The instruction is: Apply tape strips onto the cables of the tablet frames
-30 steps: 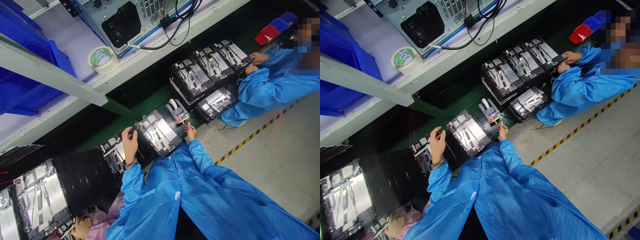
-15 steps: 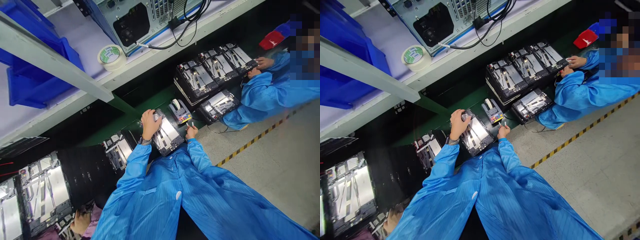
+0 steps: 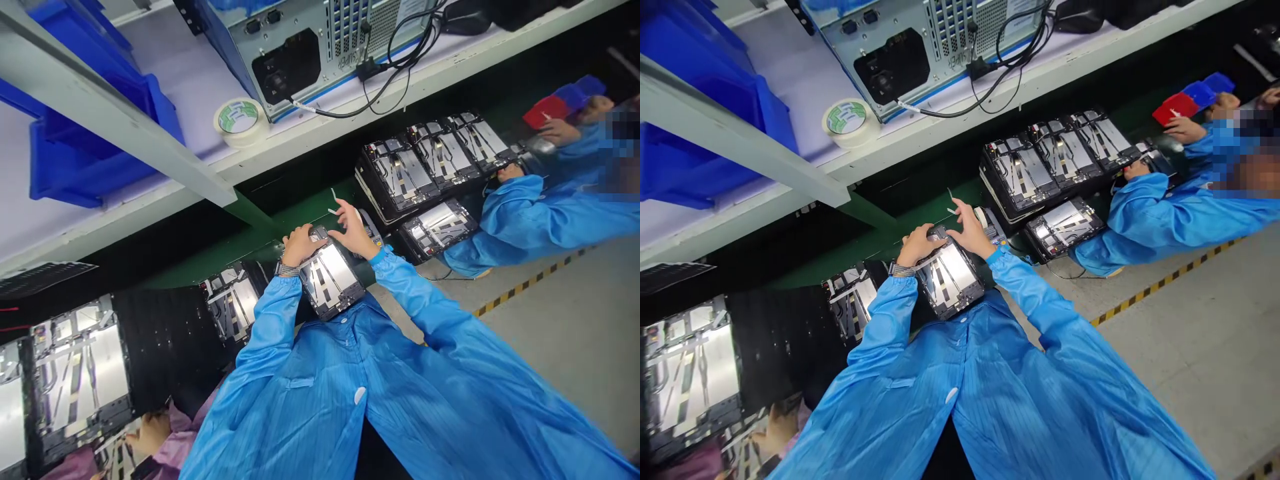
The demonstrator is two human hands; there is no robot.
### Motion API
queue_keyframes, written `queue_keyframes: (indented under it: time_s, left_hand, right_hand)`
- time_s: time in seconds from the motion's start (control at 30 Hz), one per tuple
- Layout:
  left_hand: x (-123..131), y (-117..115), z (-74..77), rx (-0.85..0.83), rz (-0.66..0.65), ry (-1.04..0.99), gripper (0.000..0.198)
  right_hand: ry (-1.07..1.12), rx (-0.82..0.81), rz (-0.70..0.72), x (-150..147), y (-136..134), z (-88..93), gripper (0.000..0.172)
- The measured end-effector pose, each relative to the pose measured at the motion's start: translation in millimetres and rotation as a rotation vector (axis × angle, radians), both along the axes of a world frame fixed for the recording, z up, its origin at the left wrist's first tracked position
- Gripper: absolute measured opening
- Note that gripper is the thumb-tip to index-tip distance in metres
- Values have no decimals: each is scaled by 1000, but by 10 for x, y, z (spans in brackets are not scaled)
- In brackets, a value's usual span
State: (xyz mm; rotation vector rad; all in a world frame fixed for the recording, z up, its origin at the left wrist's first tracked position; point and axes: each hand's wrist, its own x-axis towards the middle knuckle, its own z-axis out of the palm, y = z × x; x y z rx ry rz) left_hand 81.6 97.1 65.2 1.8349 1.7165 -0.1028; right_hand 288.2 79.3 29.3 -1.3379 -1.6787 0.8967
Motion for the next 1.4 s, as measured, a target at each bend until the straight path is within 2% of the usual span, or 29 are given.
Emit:
queue_keyframes:
  time_s: [0.07,0.13,0.3,0.5,0.7,0.8,0.9,1.0,1.1,1.27,1.4]
  left_hand:
    - [-9,53,-12,-50,38,-33,73]
    - [-16,90,-43,-93,82,-79,70]
    - [-49,155,-91,-137,144,-136,69]
    - [-66,152,-61,-131,162,-164,69]
    - [-87,99,-47,-104,124,-172,72]
    - [-88,106,-37,-105,95,-164,72]
    - [-89,126,-46,-112,79,-154,70]
    - [-98,140,-74,-101,76,-163,69]
    - [-110,136,-97,-89,79,-175,67]
    - [-127,112,-107,-66,53,-175,65]
    - [-141,115,-144,-57,45,-168,66]
  right_hand:
    - [-92,-27,198,-34,210,10,95]
    - [-144,-49,328,-37,330,5,100]
    - [-183,-91,455,24,446,14,107]
    - [-217,-78,492,41,486,27,109]
    - [-192,-3,512,17,444,-36,96]
    - [-32,-13,381,82,480,-45,84]
    - [152,-96,258,190,537,24,71]
    - [214,-272,405,241,568,125,69]
    - [127,-399,553,166,571,183,72]
    - [-52,-368,594,-50,580,205,76]
    - [-156,-365,614,-109,595,236,79]
